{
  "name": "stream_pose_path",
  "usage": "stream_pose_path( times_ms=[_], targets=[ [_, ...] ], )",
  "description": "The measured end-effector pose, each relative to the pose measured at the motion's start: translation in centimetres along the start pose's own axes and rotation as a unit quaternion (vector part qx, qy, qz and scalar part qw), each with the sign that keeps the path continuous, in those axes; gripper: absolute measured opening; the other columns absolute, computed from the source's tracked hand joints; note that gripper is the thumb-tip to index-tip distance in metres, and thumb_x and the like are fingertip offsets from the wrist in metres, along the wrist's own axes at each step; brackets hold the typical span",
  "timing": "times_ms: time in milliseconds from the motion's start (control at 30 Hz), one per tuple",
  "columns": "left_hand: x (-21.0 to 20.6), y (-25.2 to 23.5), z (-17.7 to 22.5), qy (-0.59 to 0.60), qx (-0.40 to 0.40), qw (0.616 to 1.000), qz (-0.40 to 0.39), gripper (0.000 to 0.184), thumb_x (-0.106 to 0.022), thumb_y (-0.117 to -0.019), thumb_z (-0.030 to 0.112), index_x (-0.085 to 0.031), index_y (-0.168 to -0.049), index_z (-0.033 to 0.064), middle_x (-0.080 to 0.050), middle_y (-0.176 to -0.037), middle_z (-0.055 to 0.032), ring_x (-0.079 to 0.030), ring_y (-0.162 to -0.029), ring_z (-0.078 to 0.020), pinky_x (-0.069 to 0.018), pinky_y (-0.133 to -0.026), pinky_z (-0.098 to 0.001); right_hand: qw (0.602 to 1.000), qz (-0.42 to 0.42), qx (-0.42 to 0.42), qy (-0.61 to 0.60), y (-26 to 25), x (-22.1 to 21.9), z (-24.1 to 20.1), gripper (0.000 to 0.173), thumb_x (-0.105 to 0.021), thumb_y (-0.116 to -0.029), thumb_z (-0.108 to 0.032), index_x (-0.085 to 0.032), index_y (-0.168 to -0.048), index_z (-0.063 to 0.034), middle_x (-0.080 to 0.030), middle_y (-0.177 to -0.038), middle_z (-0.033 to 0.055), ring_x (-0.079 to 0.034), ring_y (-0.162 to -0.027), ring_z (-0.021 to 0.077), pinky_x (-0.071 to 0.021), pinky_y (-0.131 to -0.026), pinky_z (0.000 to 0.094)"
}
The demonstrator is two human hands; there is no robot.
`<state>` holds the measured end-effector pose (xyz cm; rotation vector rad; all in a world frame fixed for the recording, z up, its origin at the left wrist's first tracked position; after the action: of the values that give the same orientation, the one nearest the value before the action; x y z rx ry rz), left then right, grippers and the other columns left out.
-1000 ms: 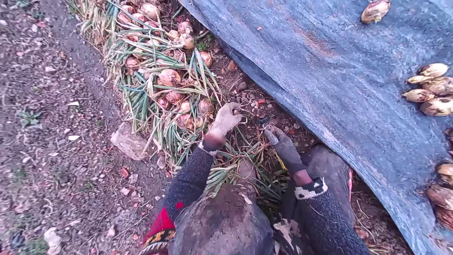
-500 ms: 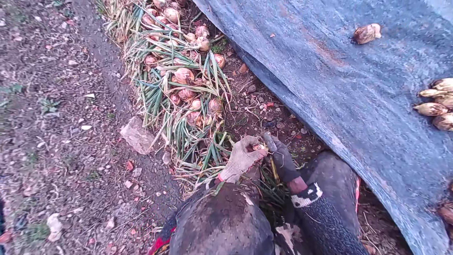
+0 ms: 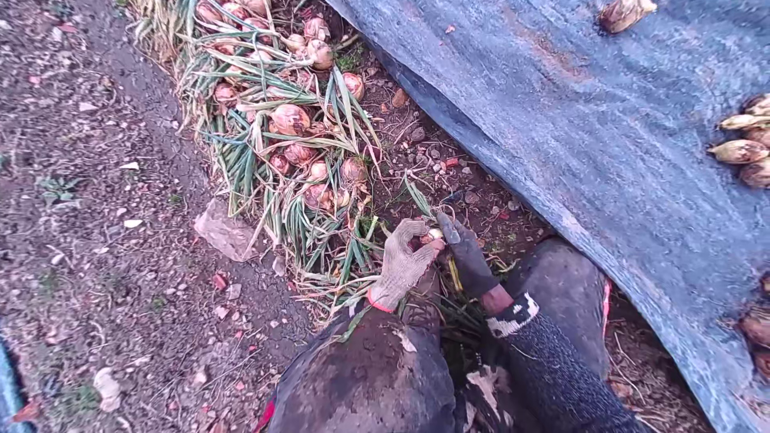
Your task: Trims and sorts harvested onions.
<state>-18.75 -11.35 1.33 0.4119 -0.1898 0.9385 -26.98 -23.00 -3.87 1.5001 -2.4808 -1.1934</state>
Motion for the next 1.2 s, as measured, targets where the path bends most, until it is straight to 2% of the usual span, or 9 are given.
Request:
stream_pose_path(
  times_ms=[200,367,500,600,733,900,1033,1133,1200],
  targets=[
    [2.4,-0.7,-0.5,-0.127,-0.021,0.989,0.073,0.022,-0.083,-0.0805,0.021,-0.074,-0.096,0.0091,-0.071,-0.106,-0.0028,-0.069,-0.094,-0.0086,-0.0608,-0.081,-0.0267,0.971,-0.043,-0.153,-0.18,1.0,-0.9,1.8,0.039,-0.036,-0.11,-0.046,-0.056,-0.122,-0.0139,-0.049,-0.059,0.0002,-0.049,-0.041,0.0111,-0.0464,-0.037,0.0271],
    [14.8,-3.9,-2.4,-0.103,0.056,0.974,0.195,0.051,-0.084,-0.0811,0.031,-0.067,-0.119,0.0023,-0.072,-0.107,-0.0088,-0.072,-0.088,-0.0154,-0.0629,-0.077,-0.0332,0.984,0.027,-0.046,-0.169,1.1,1.5,0.6,0.05,-0.033,-0.1083,-0.053,-0.057,-0.124,-0.0119,-0.055,-0.062,0.0011,-0.053,-0.045,0.0109,-0.0492,-0.039,0.028],
    [12.0,-4.2,6.7,0.326,0.049,0.94,-0.083,0.069,-0.082,-0.0848,0.036,-0.051,-0.141,0.0096,-0.066,-0.13,-0.0207,-0.069,-0.11,-0.0385,-0.0607,-0.09,-0.0549,0.921,-0.193,-0.031,0.337,2.2,-2.8,1.8,0.097,-0.049,-0.0901,-0.078,-0.029,-0.161,-0.0153,-0.07,-0.119,0.0124,-0.07,-0.104,0.0236,-0.0571,-0.092,0.0506],
    [14.0,-8.3,5.6,-0.101,-0.029,0.994,0.034,0.049,-0.075,-0.0919,0.038,-0.066,-0.127,0.005,-0.071,-0.119,-0.0107,-0.072,-0.102,-0.0212,-0.0633,-0.087,-0.0384,0.806,-0.355,-0.098,0.464,4.2,-5.0,3.8,0.103,-0.072,-0.0789,-0.07,-0.025,-0.162,-0.0331,-0.065,-0.13,0.018,-0.066,-0.114,0.0367,-0.0511,-0.095,0.0645],
    [14.8,-15.3,-4.5,-0.547,0.217,0.807,0.046,0.078,-0.069,-0.0814,0.07,-0.066,-0.134,0.0131,-0.055,-0.141,-0.0237,-0.053,-0.131,-0.0445,-0.0439,-0.102,-0.0685,0.75,-0.289,-0.146,0.577,3.0,-1.5,4.3,0.084,-0.069,-0.0828,-0.067,-0.042,-0.153,-0.0309,-0.07,-0.122,0.0151,-0.067,-0.111,0.0388,-0.0508,-0.093,0.0666],
    [13.2,-17.6,-7.0,-0.583,0.249,0.769,0.086,0.088,-0.08,-0.0606,0.064,-0.067,-0.13,0.0117,-0.049,-0.147,-0.023,-0.043,-0.137,-0.0466,-0.0372,-0.105,-0.0722,0.823,-0.162,-0.096,0.536,0.4,0.8,1.4,0.071,-0.056,-0.0903,-0.071,-0.05,-0.148,-0.0308,-0.073,-0.113,0.0084,-0.07,-0.104,0.0295,-0.0548,-0.09,0.0592],
    [11.1,-15.9,-6.6,-0.564,0.069,0.81,0.141,0.076,-0.078,-0.0682,0.05,-0.064,-0.136,0.0189,-0.049,-0.15,-0.0215,-0.037,-0.145,-0.0441,-0.0208,-0.119,-0.0687,0.9,-0.035,-0.044,0.433,-1.1,2.7,-0.3,0.067,-0.058,-0.092,-0.066,-0.053,-0.148,-0.0296,-0.073,-0.112,0.0052,-0.071,-0.1,0.0222,-0.0564,-0.088,0.0552],
    [8.6,-14.9,-5.8,-0.48,-0.037,0.865,0.146,0.058,-0.077,-0.0772,0.044,-0.069,-0.127,0.0163,-0.05,-0.148,-0.0243,-0.045,-0.141,-0.0404,-0.0398,-0.115,-0.055,0.931,0.027,-0.017,0.363,-1.8,4.2,-1.0,0.062,-0.063,-0.094,-0.056,-0.056,-0.146,-0.0237,-0.072,-0.122,0.0046,-0.069,-0.109,0.0174,-0.0553,-0.096,0.05],
    [9.0,-15.0,-6.7,-0.41,0.083,0.886,0.198,0.087,-0.083,-0.0737,0.054,-0.055,-0.145,0.0124,-0.038,-0.157,-0.0266,-0.044,-0.141,-0.0397,-0.0482,-0.109,-0.0503,0.946,0.055,-0.007,0.319,-2.1,4.9,-1.0,0.062,-0.065,-0.0938,-0.054,-0.056,-0.146,-0.0213,-0.07,-0.126,0.0046,-0.068,-0.112,0.0156,-0.0547,-0.098,0.0471]
  ],
)
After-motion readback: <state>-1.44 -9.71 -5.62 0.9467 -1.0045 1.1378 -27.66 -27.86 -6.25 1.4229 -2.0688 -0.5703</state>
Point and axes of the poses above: each hand's wrist, its own y-axis away from the middle knuckle, its own x-axis out of the back of the hand, z = x × y, the point moved 6 cm from there along -y, towards the middle knuckle
